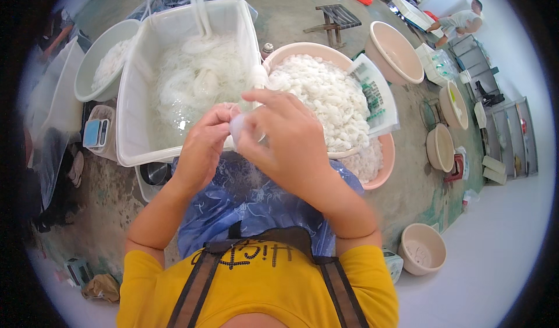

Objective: The person sits on the floor and processes white fibrous material by hand. They repeatedly pull strands from a large basin of water, squeeze out the excess liquid, and place the processed material into a separate container.

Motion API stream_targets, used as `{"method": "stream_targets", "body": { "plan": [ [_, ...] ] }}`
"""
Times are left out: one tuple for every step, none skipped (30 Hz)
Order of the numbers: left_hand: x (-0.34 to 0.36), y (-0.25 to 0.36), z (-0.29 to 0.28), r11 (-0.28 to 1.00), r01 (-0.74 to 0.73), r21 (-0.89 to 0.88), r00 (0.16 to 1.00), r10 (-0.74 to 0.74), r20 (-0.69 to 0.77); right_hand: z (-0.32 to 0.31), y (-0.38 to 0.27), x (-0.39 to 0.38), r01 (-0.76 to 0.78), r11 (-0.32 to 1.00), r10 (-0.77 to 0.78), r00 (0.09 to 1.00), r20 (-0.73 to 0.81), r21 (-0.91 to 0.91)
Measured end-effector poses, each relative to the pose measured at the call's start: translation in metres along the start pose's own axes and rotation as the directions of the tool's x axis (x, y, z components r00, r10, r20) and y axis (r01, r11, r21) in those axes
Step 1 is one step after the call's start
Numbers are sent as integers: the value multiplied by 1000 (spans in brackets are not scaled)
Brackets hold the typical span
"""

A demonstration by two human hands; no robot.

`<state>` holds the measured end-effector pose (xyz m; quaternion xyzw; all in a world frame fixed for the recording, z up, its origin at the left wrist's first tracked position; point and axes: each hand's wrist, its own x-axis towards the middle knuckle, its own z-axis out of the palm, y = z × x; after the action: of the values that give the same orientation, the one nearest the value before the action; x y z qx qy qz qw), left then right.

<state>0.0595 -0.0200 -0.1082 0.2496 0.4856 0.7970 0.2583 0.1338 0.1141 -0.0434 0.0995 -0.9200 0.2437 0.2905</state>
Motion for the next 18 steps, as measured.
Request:
{"method": "stream_targets", "body": {
  "plan": [
    [1, -1, 2, 996, 2, -86, 1000, -2, 9, 2, 3, 0, 14, 997, -9, 997, -71, 71],
    [0, 11, 9, 979, 54, -197, 997, -43, 59, 6, 3, -5, -131, 910, 170, 983, -66, 393],
    [-2, 9, 8, 950, 112, -293, 988, -76, 132, 9, 2, -11, -244, 702, 333, 943, -5, 669],
    [-3, 7, 8, 908, 179, -380, 974, -108, 200, 10, 3, -12, -276, 514, 432, 901, 34, 812],
    [-4, -3, -1, 860, 247, -447, 950, -124, 286, 11, 3, -14, -263, 297, 524, 848, 73, 918],
    [-8, -11, -2, 879, 272, -392, 948, -176, 265, 11, 6, -10, -204, 195, 588, 807, 52, 959],
    [-9, -16, -2, 893, 299, -336, 944, -224, 244, 11, 8, -8, -134, 95, 650, 759, 40, 986],
    [-11, -11, 14, 942, 302, -148, 952, -288, 105, 13, 8, -7, -150, 12, 662, 742, 104, 989],
    [-11, -9, 23, 946, 320, 46, 947, -318, -44, 16, 7, -7, -165, -75, 673, 720, 172, 984],
    [-10, -19, 19, 931, 21, 365, 1000, -26, 7, 16, 15, -10, -141, -213, 651, 717, 248, 967],
    [-8, -35, 12, 735, -284, 616, 958, 243, 151, 15, 21, -11, -113, -346, 617, 720, 317, 931],
    [-8, -43, 6, 397, -523, 754, 832, 429, 351, 18, 28, -10, -76, -555, 569, 691, 445, 829],
    [-5, -46, 0, 341, -557, 757, 805, 446, 391, 22, 36, -13, -52, -531, 579, 706, 407, 846],
    [2, -45, -6, 279, -584, 762, 778, 460, 428, 29, 45, -18, -31, -513, 581, 723, 373, 858],
    [11, -41, -12, 216, -611, 762, 749, 470, 467, 36, 53, -22, -7, -493, 584, 739, 337, 870],
    [18, -31, -17, 519, -529, 671, 811, 542, 221, 47, 62, -25, -204, 48, 764, 638, 96, 978],
    [34, 9, -16, 544, -452, 707, 849, 505, 153, 65, 94, -38, -378, 578, 720, 653, -235, 723],
    [48, 39, -4, 728, -546, 415, 771, 630, -91, 81, 133, -68, -512, 858, 476, 827, -299, -51]
  ]
}}
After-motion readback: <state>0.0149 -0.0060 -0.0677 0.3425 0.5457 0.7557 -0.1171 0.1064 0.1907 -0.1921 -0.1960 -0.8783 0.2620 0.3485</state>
